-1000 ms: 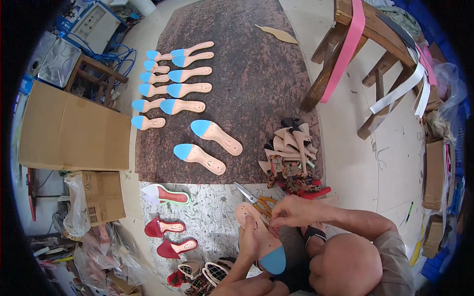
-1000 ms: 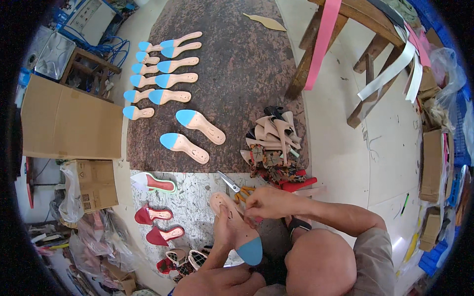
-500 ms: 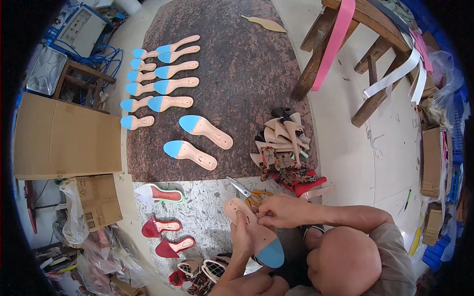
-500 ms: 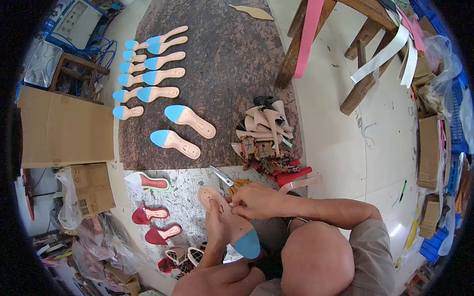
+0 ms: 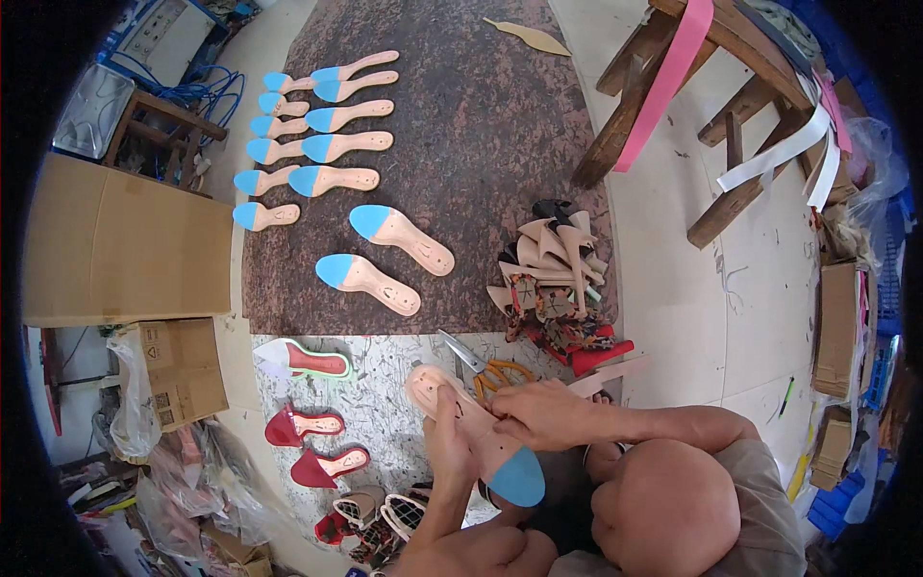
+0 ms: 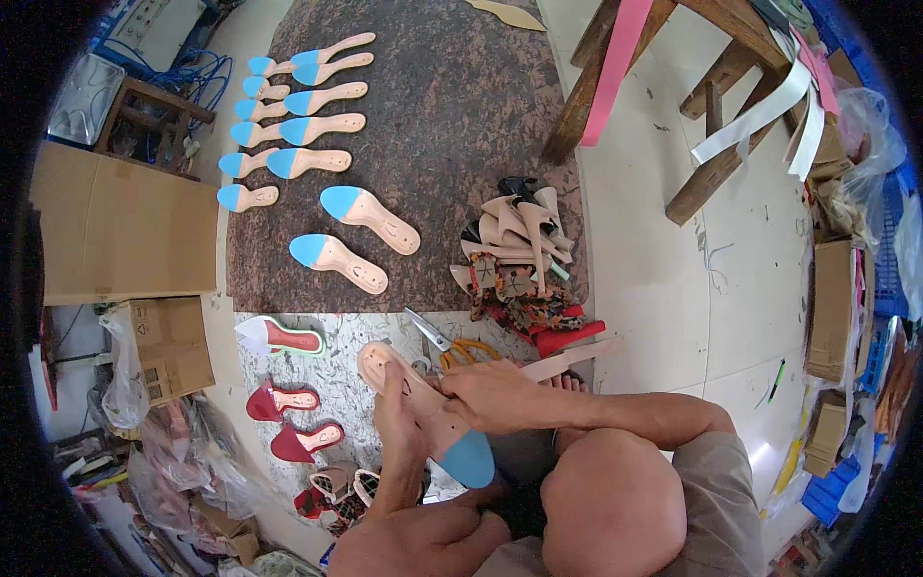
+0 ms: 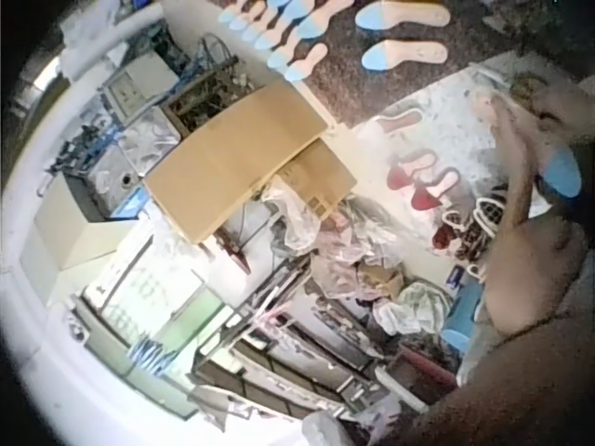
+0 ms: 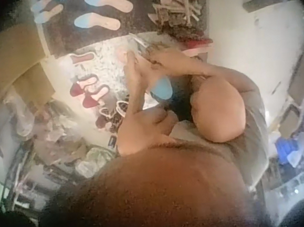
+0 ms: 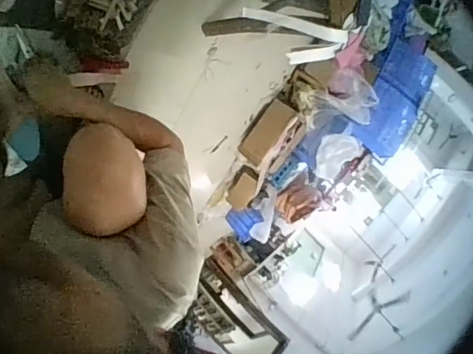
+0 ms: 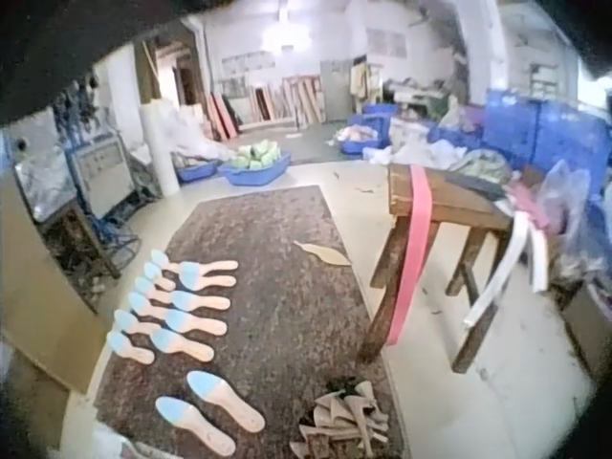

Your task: The person sits on the floor and assembles slipper soles by applying adhesive tape. They use scissors to cut strips of white tape and carefully apply them to the edges of the sole, smoothing them down to secure the layers. The person handles multiple soles, cutting and applying tape to each one individually.

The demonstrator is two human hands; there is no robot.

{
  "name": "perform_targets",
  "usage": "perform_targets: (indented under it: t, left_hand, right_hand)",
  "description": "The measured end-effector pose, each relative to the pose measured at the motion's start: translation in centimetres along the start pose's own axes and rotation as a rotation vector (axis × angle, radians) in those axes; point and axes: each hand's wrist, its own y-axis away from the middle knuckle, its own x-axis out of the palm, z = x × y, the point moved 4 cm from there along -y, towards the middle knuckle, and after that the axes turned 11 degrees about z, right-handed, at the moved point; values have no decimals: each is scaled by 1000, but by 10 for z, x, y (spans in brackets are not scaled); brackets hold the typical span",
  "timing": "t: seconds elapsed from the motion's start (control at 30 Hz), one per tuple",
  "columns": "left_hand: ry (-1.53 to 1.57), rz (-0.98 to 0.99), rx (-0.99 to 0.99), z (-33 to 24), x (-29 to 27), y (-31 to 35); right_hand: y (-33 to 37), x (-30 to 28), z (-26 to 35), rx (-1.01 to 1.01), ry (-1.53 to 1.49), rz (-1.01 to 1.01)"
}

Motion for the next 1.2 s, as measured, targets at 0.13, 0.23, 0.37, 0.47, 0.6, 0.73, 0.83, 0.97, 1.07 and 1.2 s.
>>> perform_targets:
  t: [0.13,0.23,0.37,0.47,0.6,0.73,0.83,0.97,1.07,1.2]
  left_hand:
    - [-69,154,57,-2,2,-7]
    - [-183,283,131,-4,16,0]
    - [-1,273,-56,-15,1,-2]
    - [95,216,-65,-17,-5,1]
    - [107,57,-1,-15,-10,1]
    - [140,-48,109,-21,-11,6]
    - [68,-98,228,-30,-7,10]
    - [-95,-186,318,-42,-3,14]
    - [-108,-179,408,-43,-6,12]
    - [-146,-154,474,-45,-8,11]
  right_hand:
    - [3,-4,2,-18,-75,-45]
    - [1,-6,-5,-55,-130,-73]
    - [1,-20,-4,-289,-294,-155]
    - [17,-44,2,-334,-237,-23]
    - [25,-26,-6,-145,3,131]
    - [32,-22,6,-89,-49,163]
    - [35,-26,13,-109,-158,166]
    - [38,-23,16,-176,-178,121]
    - [38,-23,19,-198,-185,214]
    - [39,-27,25,-240,-123,218]
